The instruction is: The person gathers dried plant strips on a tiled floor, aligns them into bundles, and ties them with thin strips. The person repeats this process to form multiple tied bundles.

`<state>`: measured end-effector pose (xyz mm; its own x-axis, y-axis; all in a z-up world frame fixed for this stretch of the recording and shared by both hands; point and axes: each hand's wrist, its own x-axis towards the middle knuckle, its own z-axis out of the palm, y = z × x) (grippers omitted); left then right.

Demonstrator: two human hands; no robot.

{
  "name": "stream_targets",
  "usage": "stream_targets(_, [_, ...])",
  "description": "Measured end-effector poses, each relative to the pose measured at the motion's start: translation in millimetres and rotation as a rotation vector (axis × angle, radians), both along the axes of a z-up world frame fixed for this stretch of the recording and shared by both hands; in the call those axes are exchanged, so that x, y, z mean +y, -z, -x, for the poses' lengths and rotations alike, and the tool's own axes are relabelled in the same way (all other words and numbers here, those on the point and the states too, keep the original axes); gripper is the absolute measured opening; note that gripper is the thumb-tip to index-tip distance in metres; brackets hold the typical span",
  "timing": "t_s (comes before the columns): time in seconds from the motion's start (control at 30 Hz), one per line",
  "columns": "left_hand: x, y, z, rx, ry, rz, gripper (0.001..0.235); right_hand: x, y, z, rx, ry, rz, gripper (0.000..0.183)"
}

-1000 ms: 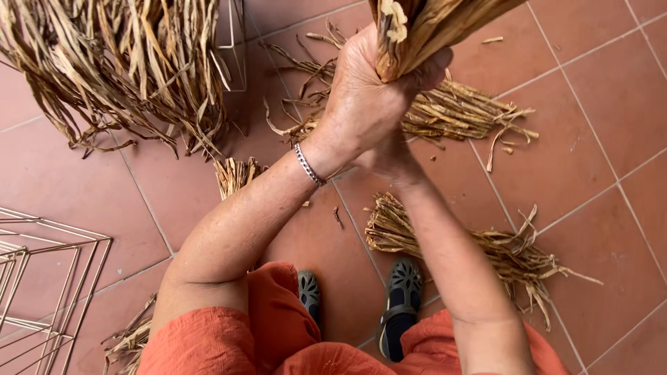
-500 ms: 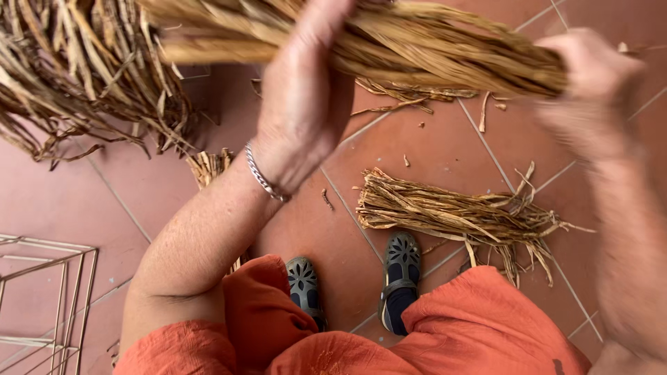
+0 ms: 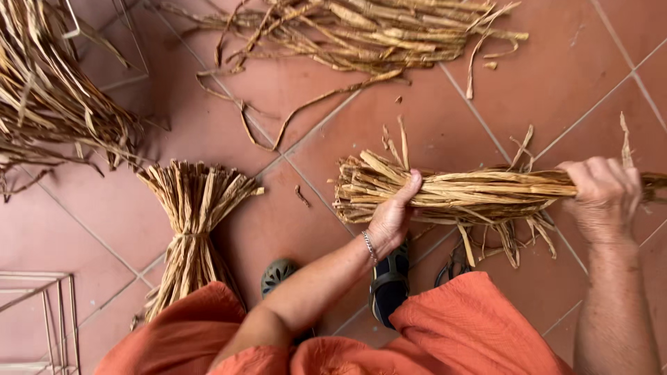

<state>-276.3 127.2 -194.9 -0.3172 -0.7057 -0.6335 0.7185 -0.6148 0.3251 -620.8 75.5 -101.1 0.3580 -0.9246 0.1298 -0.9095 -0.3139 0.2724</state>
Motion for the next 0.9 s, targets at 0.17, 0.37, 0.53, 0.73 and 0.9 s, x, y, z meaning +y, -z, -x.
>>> stream_targets(0.17, [28.4, 64.2, 12.5, -0.131, -0.168, -0.268, 0.048, 13.1, 74.6, -26.0, 0.151, 0.207, -0.495, 0.053])
stream_targets(0.37, [31.4, 93.5, 13.2, -0.148, -0.251, -0.321, 0.035, -2.6, 52.5, -112.2, 0.106, 0.293, -0.826, 0.126])
stream_targets(0.53, [32.7, 81.7, 12.6, -0.072, -0.325, -0.268, 0.036, 20.4, 68.3, -202.4, -0.261, -0.140, -0.753, 0.136])
stream_targets(0.73, [46.5, 55.4, -4.1, -0.249, -0.045, -0.095, 0.038, 36.3, 122.1, -211.4, -0.445, -0.256, -0.596, 0.118])
stream_targets(0.9, [73.4, 62.2, -13.3, -0.371, 0.155, -0.029, 0.044, 31.5, 154.4, -204.2, -0.382, -0.245, -0.572, 0.111])
